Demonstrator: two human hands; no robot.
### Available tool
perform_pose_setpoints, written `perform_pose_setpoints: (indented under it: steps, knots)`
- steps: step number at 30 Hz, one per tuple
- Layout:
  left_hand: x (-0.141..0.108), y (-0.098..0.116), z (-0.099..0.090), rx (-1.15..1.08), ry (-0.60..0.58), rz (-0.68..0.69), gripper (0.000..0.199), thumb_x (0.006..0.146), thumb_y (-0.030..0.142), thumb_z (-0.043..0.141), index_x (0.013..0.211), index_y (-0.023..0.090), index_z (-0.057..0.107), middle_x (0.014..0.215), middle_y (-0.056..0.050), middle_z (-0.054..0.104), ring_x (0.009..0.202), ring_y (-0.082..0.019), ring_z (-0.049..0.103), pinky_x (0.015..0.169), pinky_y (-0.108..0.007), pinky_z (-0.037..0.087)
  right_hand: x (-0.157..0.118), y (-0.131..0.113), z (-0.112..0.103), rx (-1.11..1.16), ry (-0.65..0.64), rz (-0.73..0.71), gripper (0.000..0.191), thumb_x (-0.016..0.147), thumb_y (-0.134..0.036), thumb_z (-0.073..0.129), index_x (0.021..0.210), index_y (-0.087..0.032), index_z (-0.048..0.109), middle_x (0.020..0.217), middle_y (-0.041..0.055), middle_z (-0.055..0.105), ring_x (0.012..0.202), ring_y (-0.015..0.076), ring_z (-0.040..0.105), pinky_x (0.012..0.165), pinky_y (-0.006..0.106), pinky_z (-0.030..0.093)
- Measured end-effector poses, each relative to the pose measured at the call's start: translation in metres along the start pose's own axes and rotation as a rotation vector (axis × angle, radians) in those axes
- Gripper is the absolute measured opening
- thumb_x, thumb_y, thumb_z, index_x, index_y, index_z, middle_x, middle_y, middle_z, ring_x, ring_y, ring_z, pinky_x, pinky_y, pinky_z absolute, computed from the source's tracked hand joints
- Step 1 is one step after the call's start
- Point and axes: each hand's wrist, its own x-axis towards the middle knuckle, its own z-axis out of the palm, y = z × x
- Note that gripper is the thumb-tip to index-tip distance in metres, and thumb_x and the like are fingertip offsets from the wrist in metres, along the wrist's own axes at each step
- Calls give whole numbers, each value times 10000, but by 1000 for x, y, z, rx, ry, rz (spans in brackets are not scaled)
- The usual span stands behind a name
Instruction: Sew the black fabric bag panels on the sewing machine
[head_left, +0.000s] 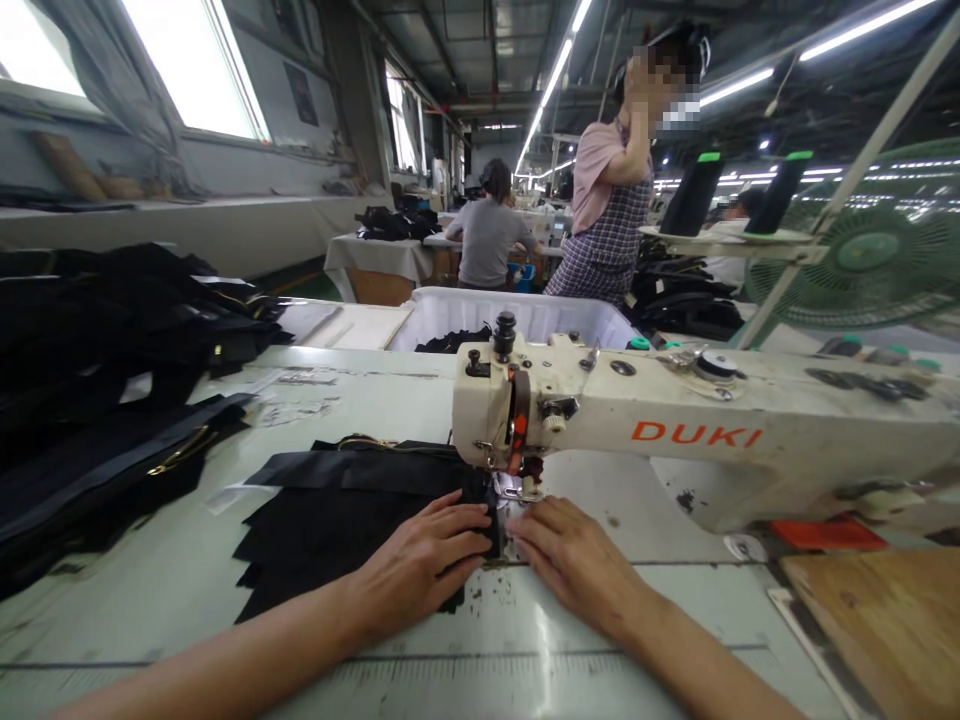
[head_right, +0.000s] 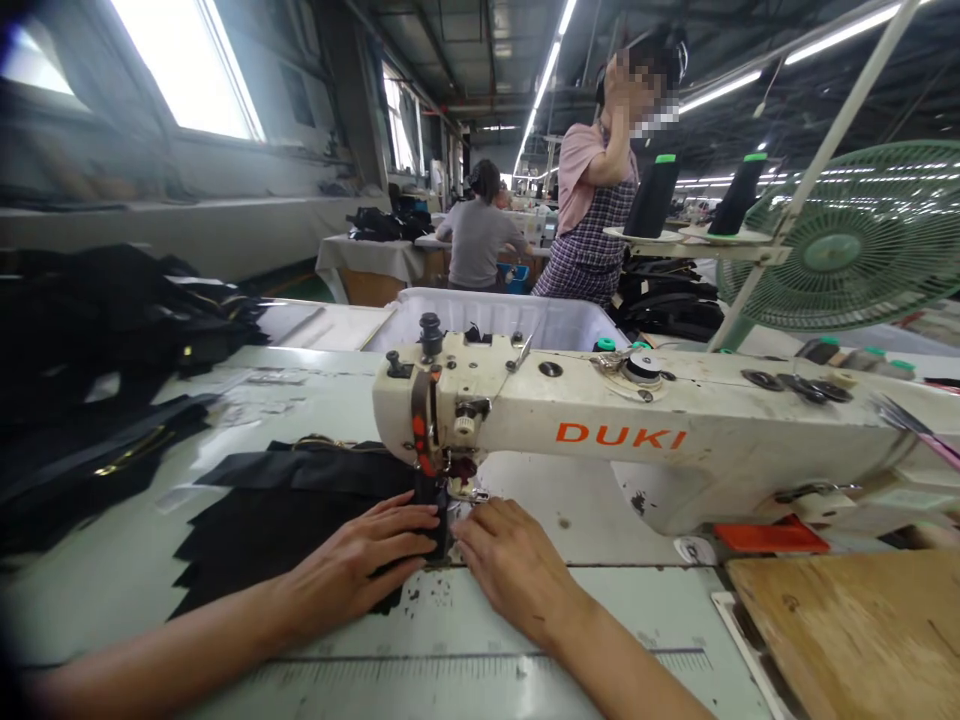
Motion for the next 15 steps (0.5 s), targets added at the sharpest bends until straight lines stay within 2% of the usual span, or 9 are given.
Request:
perform_pose_setpoints:
  steps: [5, 9, 15]
  knots:
    - [7, 4, -6, -37, -18, -52, 193, 934, 188, 577, 1090, 247, 675, 1213, -24, 659, 1193, -182, 586, 1159, -413, 326, 15, 11, 9, -45, 1, -40, 269, 980, -194, 476, 1226, -232, 576, 1068, 78, 637, 974, 238, 580, 869, 398, 513]
    - [7, 2, -14, -46, -36, -14, 200, 944, 184, 555, 1097, 259, 659, 1223, -18, 641, 1164, -174, 597, 1157, -392, 329, 14, 14, 20, -141, -8, -68, 445, 935, -126, 509, 1363, -246, 489, 1148, 107, 625, 1095, 277, 555, 940, 467, 494]
    - [7, -5, -21, -85, -22, 48, 209, 944, 165, 550, 1097, 262, 656, 1197, -10, 658, 1142, -165, 606, 1154, -350, 333, 11, 17, 35, -264, -37, -35, 625, 821, -13, 534, 1399, -242, 470, 1197, 135, 620, 1056, 319, 597, 904, 550, 516]
